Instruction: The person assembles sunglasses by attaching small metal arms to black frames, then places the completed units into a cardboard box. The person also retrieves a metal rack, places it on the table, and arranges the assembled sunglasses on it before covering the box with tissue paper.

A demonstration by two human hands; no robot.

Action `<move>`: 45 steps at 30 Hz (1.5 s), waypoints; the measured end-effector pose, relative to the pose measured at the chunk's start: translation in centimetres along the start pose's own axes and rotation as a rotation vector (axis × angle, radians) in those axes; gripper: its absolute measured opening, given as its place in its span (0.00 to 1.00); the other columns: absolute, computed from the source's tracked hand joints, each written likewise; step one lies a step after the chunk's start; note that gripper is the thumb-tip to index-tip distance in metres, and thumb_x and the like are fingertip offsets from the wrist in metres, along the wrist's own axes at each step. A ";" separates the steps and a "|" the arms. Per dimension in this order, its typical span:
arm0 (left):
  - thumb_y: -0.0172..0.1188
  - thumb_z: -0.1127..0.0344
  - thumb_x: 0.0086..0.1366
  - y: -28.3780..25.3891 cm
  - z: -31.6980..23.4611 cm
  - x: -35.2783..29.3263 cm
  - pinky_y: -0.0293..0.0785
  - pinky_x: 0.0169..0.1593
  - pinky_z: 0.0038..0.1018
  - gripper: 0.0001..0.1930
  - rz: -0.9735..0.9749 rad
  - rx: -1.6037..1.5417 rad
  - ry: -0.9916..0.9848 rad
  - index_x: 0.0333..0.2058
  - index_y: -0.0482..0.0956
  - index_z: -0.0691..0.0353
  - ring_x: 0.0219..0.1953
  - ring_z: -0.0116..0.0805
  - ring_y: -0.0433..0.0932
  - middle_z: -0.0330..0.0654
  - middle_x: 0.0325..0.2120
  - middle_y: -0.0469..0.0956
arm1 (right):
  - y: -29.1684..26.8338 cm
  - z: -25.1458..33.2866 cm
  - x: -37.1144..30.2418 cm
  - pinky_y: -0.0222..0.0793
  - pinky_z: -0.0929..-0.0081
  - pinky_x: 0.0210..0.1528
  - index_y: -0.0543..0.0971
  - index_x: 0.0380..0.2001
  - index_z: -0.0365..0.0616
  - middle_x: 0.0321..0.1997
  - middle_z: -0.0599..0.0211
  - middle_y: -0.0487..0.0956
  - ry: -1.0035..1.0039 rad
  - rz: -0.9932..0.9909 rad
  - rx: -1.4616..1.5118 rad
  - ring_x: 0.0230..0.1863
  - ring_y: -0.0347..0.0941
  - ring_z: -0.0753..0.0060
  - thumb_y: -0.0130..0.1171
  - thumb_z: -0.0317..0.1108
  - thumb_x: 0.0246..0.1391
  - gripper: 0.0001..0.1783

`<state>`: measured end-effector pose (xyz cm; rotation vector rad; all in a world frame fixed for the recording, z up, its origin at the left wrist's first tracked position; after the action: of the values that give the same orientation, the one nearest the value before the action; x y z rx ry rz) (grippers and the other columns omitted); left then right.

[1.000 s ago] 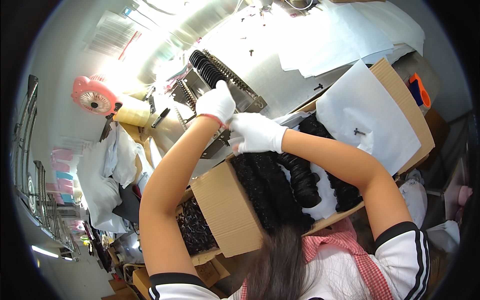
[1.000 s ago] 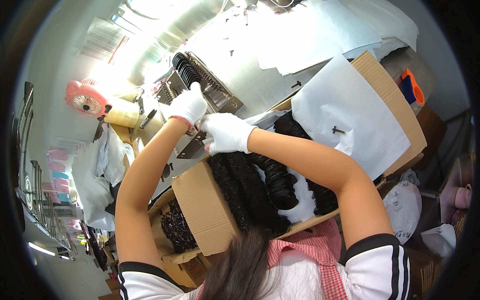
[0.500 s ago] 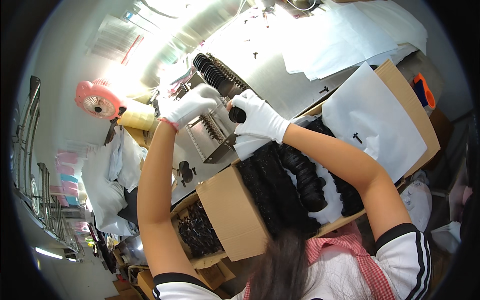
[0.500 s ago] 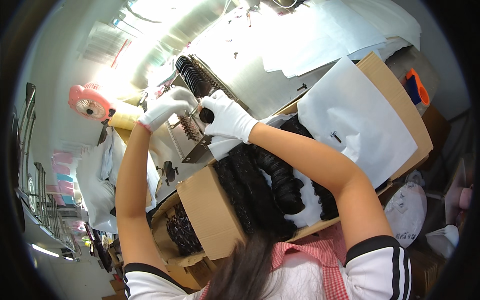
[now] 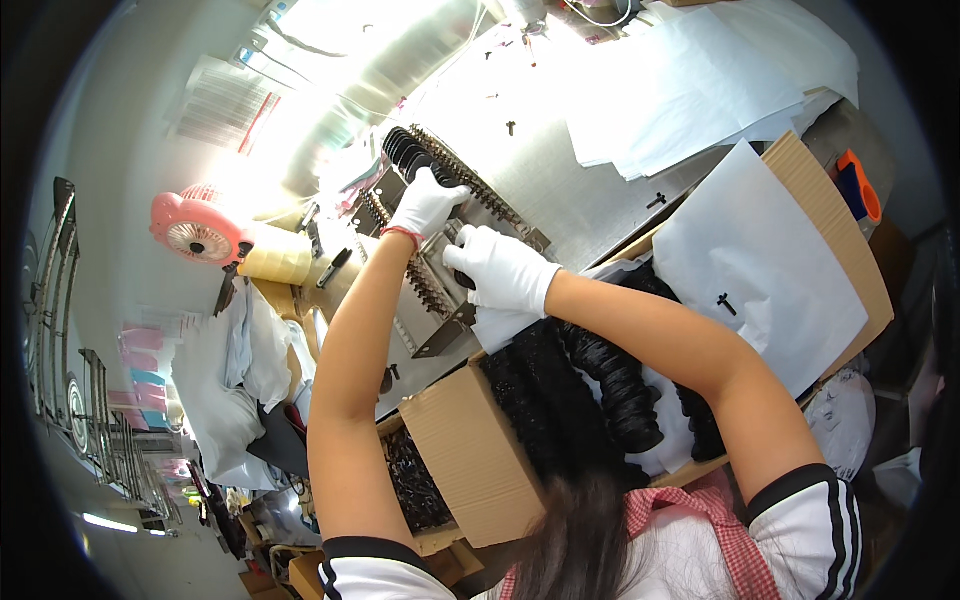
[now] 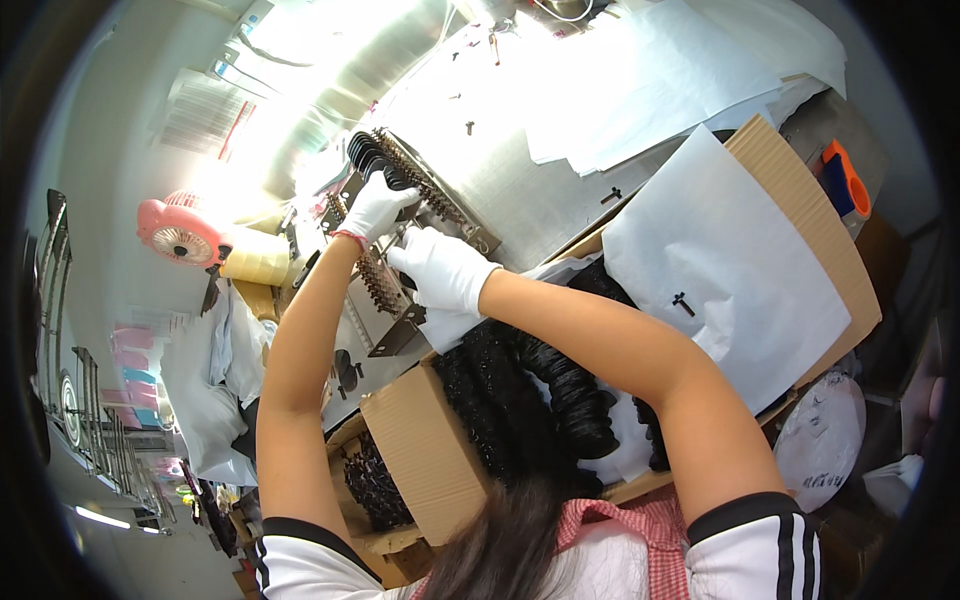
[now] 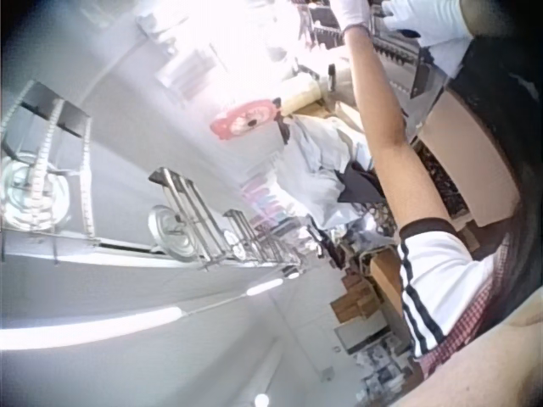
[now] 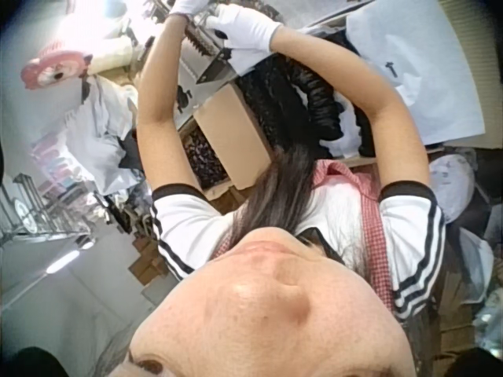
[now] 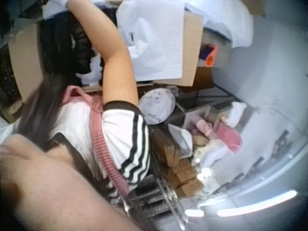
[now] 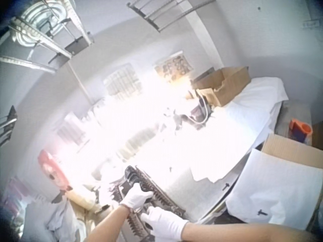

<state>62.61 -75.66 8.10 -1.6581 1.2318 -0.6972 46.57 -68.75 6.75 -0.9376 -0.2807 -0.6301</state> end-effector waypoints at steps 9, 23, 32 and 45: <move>0.52 0.64 0.63 -0.4 -4.4 -1.1 0.78 0.35 0.46 0.16 -0.132 0.380 -0.086 0.46 0.71 0.69 0.29 0.55 0.83 0.62 0.28 0.82 | -1.1 -1.2 0.1 0.73 0.56 0.53 0.71 0.48 0.37 0.48 0.45 0.73 0.012 -0.147 0.153 0.50 0.73 0.44 0.67 0.33 0.45 0.27; 0.49 0.54 0.68 -1.5 -1.9 -10.6 0.78 0.47 0.33 0.21 0.481 -0.371 -0.094 0.47 0.76 0.68 0.39 0.40 0.81 0.49 0.38 0.79 | -1.5 -1.1 1.9 0.62 0.61 0.67 0.67 0.60 0.42 0.58 0.45 0.69 0.113 -0.224 0.368 0.63 0.60 0.43 0.75 0.32 0.35 0.45; 0.66 0.51 0.60 -4.7 3.5 1.5 0.72 0.54 0.30 0.28 -0.170 0.125 0.116 0.51 0.75 0.68 0.48 0.38 0.77 0.50 0.45 0.80 | -0.5 -2.7 3.0 0.71 0.63 0.57 0.77 0.47 0.45 0.46 0.50 0.74 0.146 -0.186 0.197 0.54 0.70 0.47 0.69 0.31 0.40 0.26; 0.55 0.57 0.64 -1.5 -1.5 0.2 0.77 0.47 0.44 0.16 -0.122 0.706 0.015 0.41 0.75 0.65 0.41 0.56 0.83 0.59 0.35 0.82 | -0.7 -4.1 2.6 0.73 0.58 0.54 0.71 0.52 0.44 0.52 0.47 0.71 0.343 -0.466 0.285 0.51 0.73 0.46 0.68 0.32 0.46 0.29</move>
<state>62.02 -76.21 10.05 -1.1368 0.7613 -1.0727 47.97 -73.41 6.13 -0.4756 -0.2736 -1.1323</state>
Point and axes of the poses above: each hand's wrist, its own x-axis towards the middle knuckle, its own y-axis out of the palm, z = x × y, the point moved 7 cm from there along x, towards the middle knuckle
